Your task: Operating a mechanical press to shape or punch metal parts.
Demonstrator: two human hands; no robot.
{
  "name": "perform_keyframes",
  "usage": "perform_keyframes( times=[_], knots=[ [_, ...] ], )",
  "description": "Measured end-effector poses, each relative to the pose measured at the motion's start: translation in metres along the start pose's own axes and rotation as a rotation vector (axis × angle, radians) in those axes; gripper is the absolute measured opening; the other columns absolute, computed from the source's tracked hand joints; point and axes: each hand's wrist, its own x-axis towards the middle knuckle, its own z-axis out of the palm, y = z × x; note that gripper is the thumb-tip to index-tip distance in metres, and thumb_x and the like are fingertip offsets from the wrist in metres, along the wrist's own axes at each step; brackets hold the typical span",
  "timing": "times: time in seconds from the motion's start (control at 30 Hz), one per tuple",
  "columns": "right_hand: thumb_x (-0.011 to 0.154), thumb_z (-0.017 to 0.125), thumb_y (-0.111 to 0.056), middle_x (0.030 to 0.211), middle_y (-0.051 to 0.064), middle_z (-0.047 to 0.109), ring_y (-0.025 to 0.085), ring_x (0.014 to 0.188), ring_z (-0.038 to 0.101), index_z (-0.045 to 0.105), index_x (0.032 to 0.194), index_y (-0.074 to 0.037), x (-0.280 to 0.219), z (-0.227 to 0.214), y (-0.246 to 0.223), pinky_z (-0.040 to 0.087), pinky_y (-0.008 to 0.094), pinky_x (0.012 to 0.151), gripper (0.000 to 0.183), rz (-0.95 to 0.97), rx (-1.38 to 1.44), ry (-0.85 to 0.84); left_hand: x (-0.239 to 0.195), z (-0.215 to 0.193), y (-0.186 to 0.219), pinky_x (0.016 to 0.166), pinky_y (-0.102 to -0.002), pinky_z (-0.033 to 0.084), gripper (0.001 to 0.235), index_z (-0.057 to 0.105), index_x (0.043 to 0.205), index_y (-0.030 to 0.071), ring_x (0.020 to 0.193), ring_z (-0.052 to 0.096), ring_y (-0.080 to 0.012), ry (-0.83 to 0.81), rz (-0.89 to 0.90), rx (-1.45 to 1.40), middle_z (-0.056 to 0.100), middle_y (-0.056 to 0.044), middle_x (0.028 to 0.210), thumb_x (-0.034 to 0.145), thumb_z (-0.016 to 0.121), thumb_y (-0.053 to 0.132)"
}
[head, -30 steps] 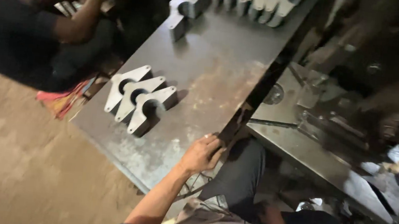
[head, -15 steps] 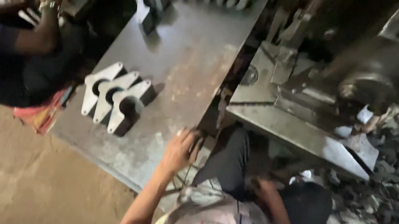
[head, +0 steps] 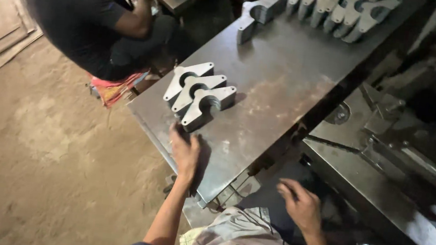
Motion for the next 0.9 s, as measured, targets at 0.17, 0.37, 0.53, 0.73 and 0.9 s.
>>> perform_keyframes(
  times=[0.17,0.37,0.53,0.73,0.9],
  knots=[
    [0.091,0.072,-0.016,0.100,0.014,0.077,0.028,0.093,0.077,0.072,0.107,-0.005,0.057,0.040,-0.049,0.060,0.036,0.077,0.019,-0.279,0.006,-0.086,0.007,0.019,-0.012,0.103,-0.050,0.043,0.060,0.048,0.138,-0.004,0.118,0.054,-0.0464,-0.002,-0.028,0.128,0.058,-0.029,0.124,0.084,0.070,0.006],
    [0.092,0.072,-0.019,0.104,0.017,0.075,0.032,0.096,0.076,0.068,0.117,-0.003,0.096,0.094,-0.075,0.060,0.040,0.080,0.030,-0.311,0.101,-0.183,-0.006,0.012,-0.009,0.101,-0.051,0.044,0.050,0.053,0.129,-0.002,0.114,0.055,-0.0470,-0.091,-0.035,0.155,0.059,-0.027,0.115,0.079,0.063,0.001],
    [0.092,0.072,-0.029,0.123,0.025,0.067,0.041,0.114,0.066,0.056,0.134,0.000,0.116,0.137,-0.074,0.054,0.045,0.094,0.053,-0.388,0.087,-0.138,-0.022,0.004,0.033,0.100,-0.053,0.042,0.055,0.050,0.129,-0.006,0.113,0.051,-0.0501,-0.150,0.016,0.118,0.055,-0.030,0.117,0.076,0.063,-0.001],
    [0.101,0.057,-0.046,0.137,0.025,0.060,0.044,0.126,0.056,0.048,0.147,-0.002,0.123,0.146,-0.081,0.045,0.049,0.104,0.064,-0.388,0.068,-0.087,-0.045,0.005,0.046,0.100,-0.051,0.044,0.057,0.051,0.130,-0.004,0.112,0.054,-0.0465,-0.226,-0.047,0.040,0.056,-0.027,0.117,0.074,0.062,-0.002],
    [0.097,0.059,-0.044,0.114,0.022,0.070,0.042,0.109,0.066,0.058,0.131,-0.006,0.130,0.143,-0.076,0.052,0.048,0.089,0.052,-0.153,0.172,-0.121,-0.059,0.003,0.060,0.101,-0.045,0.049,0.058,0.049,0.134,-0.002,0.117,0.060,-0.0408,-0.298,-0.013,-0.121,0.060,-0.027,0.121,0.076,0.055,-0.006]
  ],
)
